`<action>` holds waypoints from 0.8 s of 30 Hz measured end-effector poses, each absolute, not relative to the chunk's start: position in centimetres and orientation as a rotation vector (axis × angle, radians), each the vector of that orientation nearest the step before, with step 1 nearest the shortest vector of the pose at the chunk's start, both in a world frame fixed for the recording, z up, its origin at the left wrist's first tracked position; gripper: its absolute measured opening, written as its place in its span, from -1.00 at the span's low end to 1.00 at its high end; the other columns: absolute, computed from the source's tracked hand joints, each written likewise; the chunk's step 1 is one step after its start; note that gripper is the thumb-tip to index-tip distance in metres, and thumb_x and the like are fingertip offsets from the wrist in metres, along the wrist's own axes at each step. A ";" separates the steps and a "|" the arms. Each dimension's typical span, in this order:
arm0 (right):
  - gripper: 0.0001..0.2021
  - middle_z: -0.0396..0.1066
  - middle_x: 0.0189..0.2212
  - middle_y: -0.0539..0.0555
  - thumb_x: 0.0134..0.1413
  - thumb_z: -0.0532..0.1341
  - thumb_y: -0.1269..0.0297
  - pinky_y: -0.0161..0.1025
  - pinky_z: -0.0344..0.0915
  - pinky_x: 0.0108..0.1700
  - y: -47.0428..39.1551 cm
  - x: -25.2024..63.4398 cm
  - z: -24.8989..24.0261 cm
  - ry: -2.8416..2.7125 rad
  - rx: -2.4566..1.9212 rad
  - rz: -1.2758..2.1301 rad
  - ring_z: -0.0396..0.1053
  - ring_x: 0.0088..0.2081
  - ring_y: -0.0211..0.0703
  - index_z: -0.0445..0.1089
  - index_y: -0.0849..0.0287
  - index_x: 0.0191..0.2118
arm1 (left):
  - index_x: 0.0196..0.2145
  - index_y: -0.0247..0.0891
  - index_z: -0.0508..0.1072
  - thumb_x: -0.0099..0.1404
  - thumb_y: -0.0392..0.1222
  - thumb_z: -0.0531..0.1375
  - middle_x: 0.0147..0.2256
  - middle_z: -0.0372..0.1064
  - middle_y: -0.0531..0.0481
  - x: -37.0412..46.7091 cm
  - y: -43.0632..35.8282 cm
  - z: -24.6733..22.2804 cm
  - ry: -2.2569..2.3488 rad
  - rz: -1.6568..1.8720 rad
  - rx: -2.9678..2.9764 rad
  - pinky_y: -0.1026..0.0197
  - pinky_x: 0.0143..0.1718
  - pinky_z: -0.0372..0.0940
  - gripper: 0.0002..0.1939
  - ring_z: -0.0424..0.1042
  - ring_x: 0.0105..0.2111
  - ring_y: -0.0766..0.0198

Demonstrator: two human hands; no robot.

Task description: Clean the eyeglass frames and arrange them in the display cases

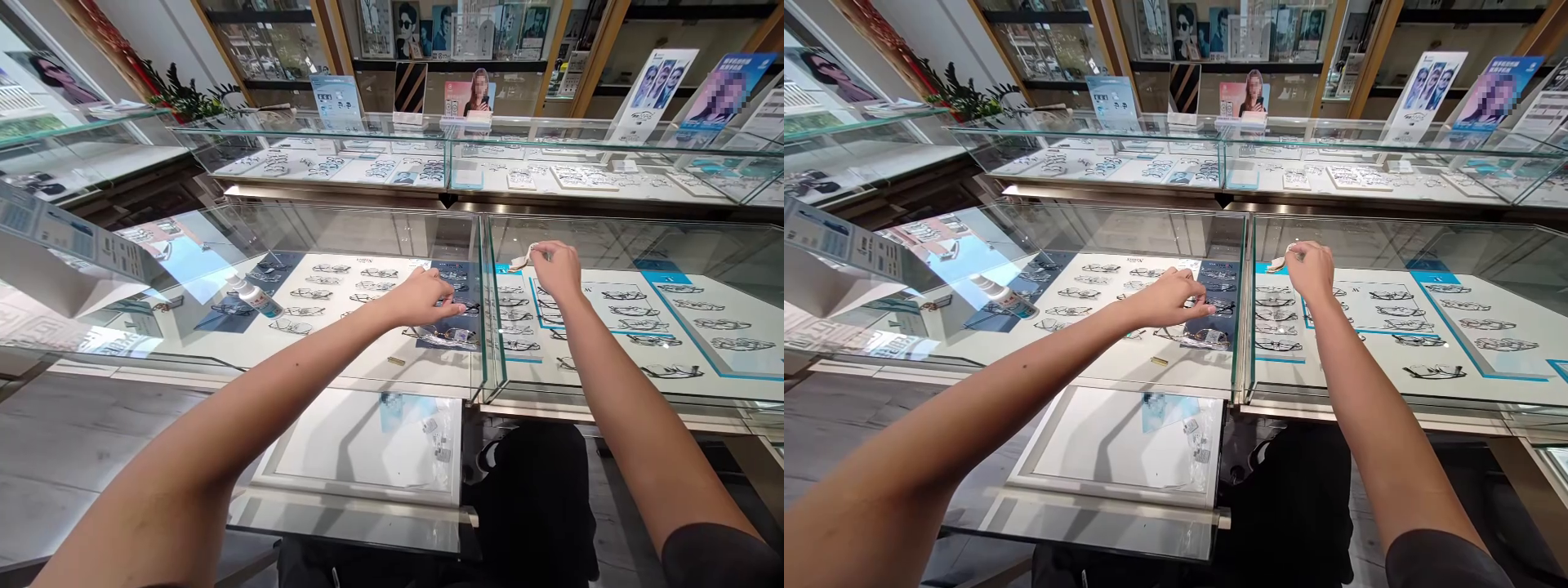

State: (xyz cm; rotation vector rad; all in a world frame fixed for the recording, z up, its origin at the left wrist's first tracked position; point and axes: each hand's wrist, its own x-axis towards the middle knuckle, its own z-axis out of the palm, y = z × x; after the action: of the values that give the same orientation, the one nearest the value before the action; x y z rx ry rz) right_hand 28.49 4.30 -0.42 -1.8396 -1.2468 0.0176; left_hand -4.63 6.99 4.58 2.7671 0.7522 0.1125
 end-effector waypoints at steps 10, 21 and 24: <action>-0.75 0.66 0.06 0.15 0.18 0.21 0.25 0.16 0.32 0.28 4.5 28.3 -0.8 -1.278 -1.860 0.047 0.42 0.18 0.25 0.67 0.10 -0.21 | -0.40 -0.18 0.45 0.57 0.22 0.05 -0.48 0.43 -0.09 -5.0 7.1 5.7 0.806 0.179 2.727 -0.07 0.08 0.16 -0.47 0.41 -0.10 -0.10; -0.75 0.67 0.03 0.15 0.16 0.20 0.26 0.16 0.33 0.25 4.5 28.4 -0.9 -1.281 -1.871 0.062 0.43 0.17 0.25 0.67 0.09 -0.23 | -0.19 -0.20 0.50 0.38 -0.28 0.21 -0.23 0.55 -0.09 -4.3 8.0 4.2 0.743 0.160 2.819 -0.05 0.08 0.14 -0.92 0.42 -0.07 -0.02; -0.76 0.66 0.01 0.16 0.17 0.20 0.26 0.16 0.33 0.24 4.6 28.5 -1.0 -1.285 -1.870 0.062 0.43 0.15 0.24 0.66 0.09 -0.25 | -0.26 -0.20 0.46 0.39 -0.25 0.19 -0.21 0.54 -0.12 -4.9 6.4 5.7 0.735 0.306 2.823 -0.05 0.03 0.17 -0.95 0.40 -0.09 -0.02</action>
State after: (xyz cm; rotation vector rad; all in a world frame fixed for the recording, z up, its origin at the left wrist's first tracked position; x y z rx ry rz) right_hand 28.46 4.57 -1.01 -1.8695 -1.2851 0.0615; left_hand -4.88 6.37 5.65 2.8235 0.7346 0.3064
